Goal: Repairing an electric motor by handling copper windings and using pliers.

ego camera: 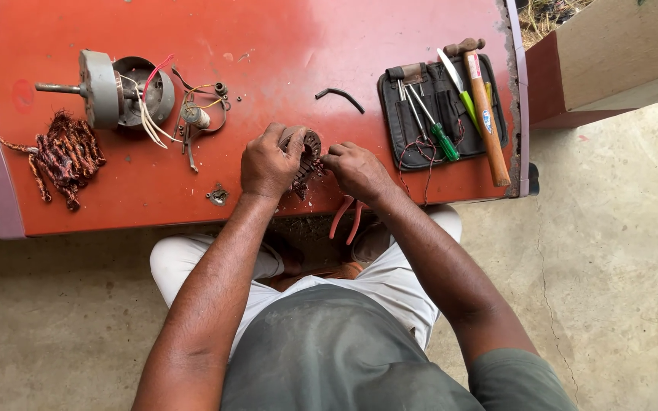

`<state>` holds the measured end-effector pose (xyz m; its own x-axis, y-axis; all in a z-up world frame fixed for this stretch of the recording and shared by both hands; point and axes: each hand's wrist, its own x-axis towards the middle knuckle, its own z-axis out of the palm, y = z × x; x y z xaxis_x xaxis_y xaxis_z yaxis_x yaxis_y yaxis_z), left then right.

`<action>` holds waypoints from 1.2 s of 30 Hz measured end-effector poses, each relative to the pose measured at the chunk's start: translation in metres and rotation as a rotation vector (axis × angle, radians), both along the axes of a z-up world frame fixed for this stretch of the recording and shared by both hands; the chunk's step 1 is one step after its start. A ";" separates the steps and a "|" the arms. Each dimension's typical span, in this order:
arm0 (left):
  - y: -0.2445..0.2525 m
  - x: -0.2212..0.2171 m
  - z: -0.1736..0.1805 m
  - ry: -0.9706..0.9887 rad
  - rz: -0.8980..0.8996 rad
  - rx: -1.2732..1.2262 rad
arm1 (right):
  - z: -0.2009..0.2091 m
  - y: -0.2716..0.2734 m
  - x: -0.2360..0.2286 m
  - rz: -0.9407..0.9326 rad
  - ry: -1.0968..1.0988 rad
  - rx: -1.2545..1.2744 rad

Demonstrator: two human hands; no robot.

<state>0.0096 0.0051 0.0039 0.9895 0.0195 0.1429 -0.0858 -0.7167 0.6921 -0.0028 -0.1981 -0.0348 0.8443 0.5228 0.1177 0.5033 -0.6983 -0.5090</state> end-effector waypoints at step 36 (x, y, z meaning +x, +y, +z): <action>-0.008 -0.009 -0.001 -0.067 -0.031 0.103 | -0.040 0.000 0.019 -0.591 1.368 0.750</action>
